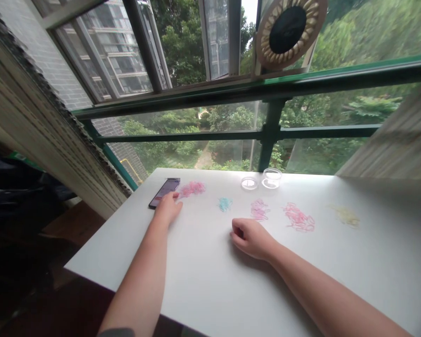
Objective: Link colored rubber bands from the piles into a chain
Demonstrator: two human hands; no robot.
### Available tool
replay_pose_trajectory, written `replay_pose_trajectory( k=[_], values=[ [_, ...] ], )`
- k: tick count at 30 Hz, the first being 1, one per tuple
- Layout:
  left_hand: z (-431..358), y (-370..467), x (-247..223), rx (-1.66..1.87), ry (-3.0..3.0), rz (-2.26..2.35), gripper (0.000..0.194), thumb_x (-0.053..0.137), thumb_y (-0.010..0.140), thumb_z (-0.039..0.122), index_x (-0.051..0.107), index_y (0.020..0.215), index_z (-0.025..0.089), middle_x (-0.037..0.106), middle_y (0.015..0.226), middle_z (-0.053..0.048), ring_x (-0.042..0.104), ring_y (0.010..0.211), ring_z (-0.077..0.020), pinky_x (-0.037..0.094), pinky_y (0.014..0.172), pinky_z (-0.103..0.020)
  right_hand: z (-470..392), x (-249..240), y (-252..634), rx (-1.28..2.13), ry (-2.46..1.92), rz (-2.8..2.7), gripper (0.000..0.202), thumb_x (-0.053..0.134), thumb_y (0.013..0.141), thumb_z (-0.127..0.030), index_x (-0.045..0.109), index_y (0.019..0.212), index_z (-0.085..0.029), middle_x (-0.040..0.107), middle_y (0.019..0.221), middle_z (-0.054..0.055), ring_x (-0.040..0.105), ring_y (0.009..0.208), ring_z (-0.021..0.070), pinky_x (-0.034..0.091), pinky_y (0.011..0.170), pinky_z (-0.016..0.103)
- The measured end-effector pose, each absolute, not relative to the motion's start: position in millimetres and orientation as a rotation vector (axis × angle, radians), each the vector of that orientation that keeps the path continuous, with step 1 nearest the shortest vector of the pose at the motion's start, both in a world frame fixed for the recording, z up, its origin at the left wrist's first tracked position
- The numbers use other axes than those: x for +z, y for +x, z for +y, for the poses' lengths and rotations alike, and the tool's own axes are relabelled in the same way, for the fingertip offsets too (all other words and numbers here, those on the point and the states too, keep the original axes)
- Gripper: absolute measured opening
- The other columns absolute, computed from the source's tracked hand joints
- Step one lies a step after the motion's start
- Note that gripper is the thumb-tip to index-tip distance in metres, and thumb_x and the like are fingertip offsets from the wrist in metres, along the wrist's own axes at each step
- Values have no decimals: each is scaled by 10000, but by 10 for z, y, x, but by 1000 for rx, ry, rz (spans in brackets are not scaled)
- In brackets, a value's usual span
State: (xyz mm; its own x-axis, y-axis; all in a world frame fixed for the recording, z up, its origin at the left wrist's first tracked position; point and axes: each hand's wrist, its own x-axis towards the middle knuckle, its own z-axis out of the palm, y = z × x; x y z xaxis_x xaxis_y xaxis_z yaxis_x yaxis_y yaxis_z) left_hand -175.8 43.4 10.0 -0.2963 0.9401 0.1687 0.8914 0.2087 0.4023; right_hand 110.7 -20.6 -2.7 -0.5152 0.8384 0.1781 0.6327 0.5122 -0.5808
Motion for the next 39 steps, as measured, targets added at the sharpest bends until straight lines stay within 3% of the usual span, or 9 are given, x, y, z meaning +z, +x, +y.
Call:
replay_pose_trajectory(
  k=[18,29,39],
  values=[
    [607,-1719,-51,846,1818,2302,224,561,749,204,676,940,178,712,856,-68,646,811,-194,481,758,-272,-193,-39,1100,636,-1203,-2328,158,467,730,-196,350,624,-187,458,578,-31,372,537,96,233,521,217],
    [610,-1733,-66,845,1853,2287,256,538,744,190,683,954,174,707,913,-82,637,861,-209,468,816,-288,-194,-31,1105,633,-1209,-2327,157,465,734,-196,353,624,-186,456,583,-30,376,544,96,233,521,217],
    [624,-1742,-71,895,1803,2326,209,557,745,261,687,888,179,708,819,-64,639,779,-195,479,726,-267,-197,-38,1102,630,-1209,-2325,149,469,732,-196,364,626,-185,468,590,-28,385,549,97,238,528,216]
  ],
)
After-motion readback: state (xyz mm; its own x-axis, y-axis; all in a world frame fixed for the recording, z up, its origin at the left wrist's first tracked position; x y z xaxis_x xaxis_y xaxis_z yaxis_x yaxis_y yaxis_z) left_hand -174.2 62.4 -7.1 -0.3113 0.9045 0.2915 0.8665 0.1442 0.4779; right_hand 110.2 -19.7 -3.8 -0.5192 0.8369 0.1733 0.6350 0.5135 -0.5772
